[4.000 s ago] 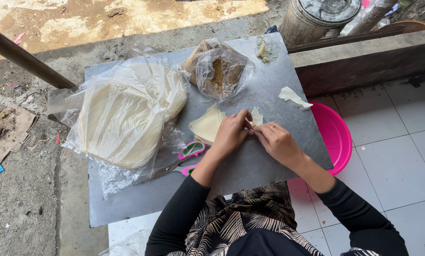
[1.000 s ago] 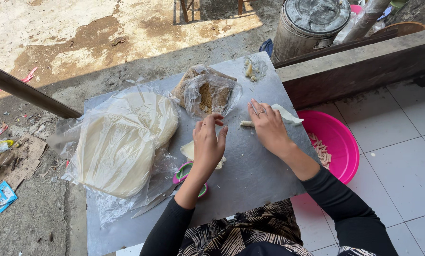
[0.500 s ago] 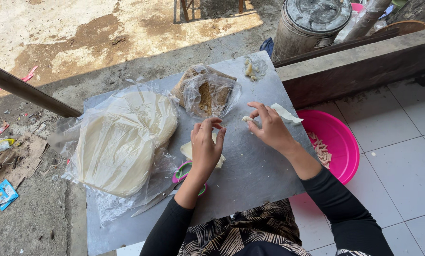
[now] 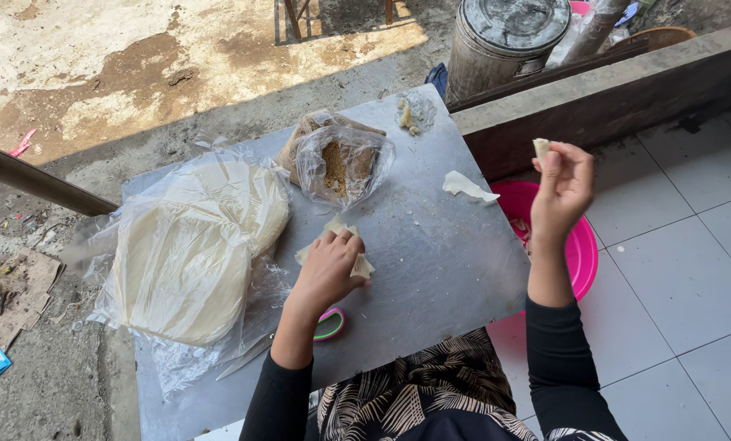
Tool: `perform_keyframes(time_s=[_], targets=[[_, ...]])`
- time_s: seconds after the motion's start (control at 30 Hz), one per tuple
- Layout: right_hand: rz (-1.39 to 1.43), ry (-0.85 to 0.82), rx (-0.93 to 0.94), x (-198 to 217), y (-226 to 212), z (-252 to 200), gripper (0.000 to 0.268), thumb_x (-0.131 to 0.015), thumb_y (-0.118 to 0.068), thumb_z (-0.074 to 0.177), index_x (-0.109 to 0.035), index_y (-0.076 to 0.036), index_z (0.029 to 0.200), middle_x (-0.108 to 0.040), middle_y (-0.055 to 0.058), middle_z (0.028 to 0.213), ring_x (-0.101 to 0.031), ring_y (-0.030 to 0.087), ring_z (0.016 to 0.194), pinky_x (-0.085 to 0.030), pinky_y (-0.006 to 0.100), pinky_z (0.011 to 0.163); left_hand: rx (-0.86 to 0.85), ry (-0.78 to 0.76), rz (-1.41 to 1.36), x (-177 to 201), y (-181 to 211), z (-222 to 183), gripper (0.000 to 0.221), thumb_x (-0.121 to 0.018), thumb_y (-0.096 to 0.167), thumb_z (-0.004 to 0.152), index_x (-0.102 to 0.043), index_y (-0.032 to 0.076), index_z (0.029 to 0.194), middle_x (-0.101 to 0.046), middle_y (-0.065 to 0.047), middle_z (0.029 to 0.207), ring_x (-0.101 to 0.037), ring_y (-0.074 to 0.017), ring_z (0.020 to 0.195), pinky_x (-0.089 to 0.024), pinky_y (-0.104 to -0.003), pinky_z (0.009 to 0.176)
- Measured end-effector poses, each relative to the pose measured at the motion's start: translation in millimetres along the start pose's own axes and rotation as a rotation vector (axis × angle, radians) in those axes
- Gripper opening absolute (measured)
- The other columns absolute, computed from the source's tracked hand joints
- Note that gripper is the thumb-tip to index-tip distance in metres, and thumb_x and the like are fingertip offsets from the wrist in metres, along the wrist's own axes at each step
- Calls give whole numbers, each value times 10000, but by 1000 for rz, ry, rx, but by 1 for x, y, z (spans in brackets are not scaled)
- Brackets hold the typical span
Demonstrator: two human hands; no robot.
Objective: The person prepares spring rolls by placing a small amount of filling onto thin wrappers and rolling them into cylinders. They use a pair of scissors to cut pieces of wrapper and place the finished rolls into a pink bowl.
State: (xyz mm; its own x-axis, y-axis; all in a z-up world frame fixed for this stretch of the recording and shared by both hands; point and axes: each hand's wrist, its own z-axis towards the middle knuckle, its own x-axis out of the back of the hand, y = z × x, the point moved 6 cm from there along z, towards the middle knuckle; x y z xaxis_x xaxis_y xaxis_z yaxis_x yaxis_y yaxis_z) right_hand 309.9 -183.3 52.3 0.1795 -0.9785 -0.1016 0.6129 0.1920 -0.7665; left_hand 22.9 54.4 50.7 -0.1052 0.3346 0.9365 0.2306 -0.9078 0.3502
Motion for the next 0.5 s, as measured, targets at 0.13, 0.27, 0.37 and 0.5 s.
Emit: perform_keyframes(time_s=[0.13, 0.27, 0.37, 0.5], targets=[[-238, 90, -39, 96, 43, -1, 107, -639, -72, 1175, -634, 34, 1182, -704, 123, 1145, -718, 149, 934, -632, 285, 855, -10, 2, -47, 1, -2, -7, 674, -952, 237, 552, -573, 30, 1069, -573, -170, 1200, -552, -373, 1104, -466, -431, 950], [-734, -173, -272, 148, 97, -30, 174, -699, -35, 1024, -700, 9, 1193, -726, 180, 1157, -691, 230, 1041, -558, 353, 818, -24, 110, -35, 4, -7, -11, 757, -950, 167, 505, -542, -40, 1108, -541, -255, 1239, -555, -421, 1069, -472, -448, 919], [-798, -230, -279, 151, 102, -41, 211, -713, -22, 998, -719, -7, 1208, -732, 164, 1184, -681, 237, 1108, -545, 367, 866, 67, 29, -23, 5, -29, -14, 532, -910, 171, 612, -614, 6, 1022, -609, -185, 1159, -588, -384, 1075, -488, -436, 914], [-630, -193, -279, 112, 60, -24, 151, -667, -42, 1081, -722, -20, 1219, -749, 128, 1161, -709, 194, 1054, -564, 314, 916, 82, 11, -149, 4, -42, -12, 191, -843, 179, 722, -745, 59, 832, -697, -103, 971, -641, -333, 1010, -501, -426, 864]])
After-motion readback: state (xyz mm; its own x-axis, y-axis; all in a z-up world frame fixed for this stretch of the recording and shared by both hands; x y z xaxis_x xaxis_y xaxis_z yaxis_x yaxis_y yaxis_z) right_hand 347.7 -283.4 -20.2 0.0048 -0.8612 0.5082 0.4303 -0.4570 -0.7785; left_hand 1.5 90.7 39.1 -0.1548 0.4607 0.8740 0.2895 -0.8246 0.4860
